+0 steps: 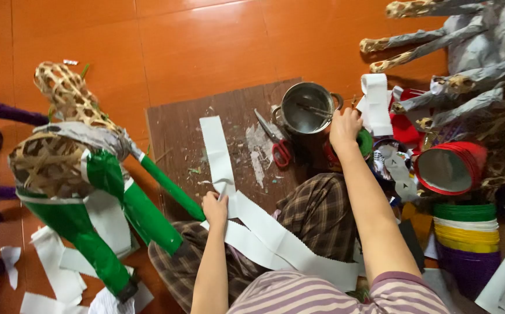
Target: Applying paper strips to a giraffe sculpture and cutting them with scissors
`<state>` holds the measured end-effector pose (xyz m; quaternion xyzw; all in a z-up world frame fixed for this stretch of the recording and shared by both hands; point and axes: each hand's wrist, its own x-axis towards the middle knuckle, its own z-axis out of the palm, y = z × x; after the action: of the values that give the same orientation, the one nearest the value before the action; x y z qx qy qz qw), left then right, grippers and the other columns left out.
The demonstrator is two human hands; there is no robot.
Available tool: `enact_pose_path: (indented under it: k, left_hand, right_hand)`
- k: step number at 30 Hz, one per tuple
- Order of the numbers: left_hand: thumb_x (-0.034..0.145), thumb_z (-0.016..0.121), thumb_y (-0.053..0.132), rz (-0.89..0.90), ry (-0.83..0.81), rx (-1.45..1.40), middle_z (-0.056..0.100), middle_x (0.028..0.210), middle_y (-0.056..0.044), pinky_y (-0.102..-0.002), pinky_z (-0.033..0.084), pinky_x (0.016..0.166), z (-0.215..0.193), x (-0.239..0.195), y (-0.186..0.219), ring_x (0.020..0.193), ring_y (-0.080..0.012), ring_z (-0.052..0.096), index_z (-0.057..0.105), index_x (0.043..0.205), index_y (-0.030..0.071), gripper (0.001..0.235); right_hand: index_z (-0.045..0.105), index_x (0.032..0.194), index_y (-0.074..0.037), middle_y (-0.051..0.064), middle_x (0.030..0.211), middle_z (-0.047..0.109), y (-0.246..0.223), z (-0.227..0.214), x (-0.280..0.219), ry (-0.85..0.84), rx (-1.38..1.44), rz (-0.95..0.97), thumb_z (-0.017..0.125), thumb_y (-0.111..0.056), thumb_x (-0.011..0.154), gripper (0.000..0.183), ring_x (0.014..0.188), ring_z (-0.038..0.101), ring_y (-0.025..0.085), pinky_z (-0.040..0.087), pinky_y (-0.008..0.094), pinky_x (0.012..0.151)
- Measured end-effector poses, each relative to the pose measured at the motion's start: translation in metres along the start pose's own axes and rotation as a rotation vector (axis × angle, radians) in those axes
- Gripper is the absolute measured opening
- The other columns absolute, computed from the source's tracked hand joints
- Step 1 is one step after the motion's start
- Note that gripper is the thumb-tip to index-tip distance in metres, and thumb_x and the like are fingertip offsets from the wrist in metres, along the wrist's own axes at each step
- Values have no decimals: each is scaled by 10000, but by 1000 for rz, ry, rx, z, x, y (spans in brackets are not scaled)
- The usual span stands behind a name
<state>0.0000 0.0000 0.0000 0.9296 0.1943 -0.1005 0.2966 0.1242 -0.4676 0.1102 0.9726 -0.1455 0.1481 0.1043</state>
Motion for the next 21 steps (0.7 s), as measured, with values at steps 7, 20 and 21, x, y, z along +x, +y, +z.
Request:
enact_pose_path:
  k: [7, 20, 21]
  left_hand:
    - [833, 858, 170, -344, -100, -1046, 690, 1117, -129, -412, 547, 728, -42, -4, 18, 917, -265, 661, 521, 1399, 81, 664]
    - [942, 796, 248, -542, -399, -1248, 676, 1233, -189, -503, 594, 859, 17, -3, -12, 1068, -336, 689, 553, 1419, 81, 561]
    - [953, 786, 260, -558, -420, -1341, 674, 1242, -180, -481, 591, 883, 14, -7, 1, 1081, -314, 681, 531, 1445, 73, 585]
  right_hand:
    - [694, 796, -106, 120, 961, 543, -5, -45, -10, 118, 56, -191, 703, -131, 807, 29, 960, 575, 333, 502, 434, 670]
    - [736, 1187, -143, 113, 1147, 722, -105, -160, -106, -634, 805, 110, 585, -194, 981, 260, 1164, 656, 317, 531, 447, 966]
    - [737, 1192, -114, 151, 1151, 737, -123, -167, -108, -655, 781, 25, 577, -184, 973, 280, 1168, 658, 353, 525, 481, 986]
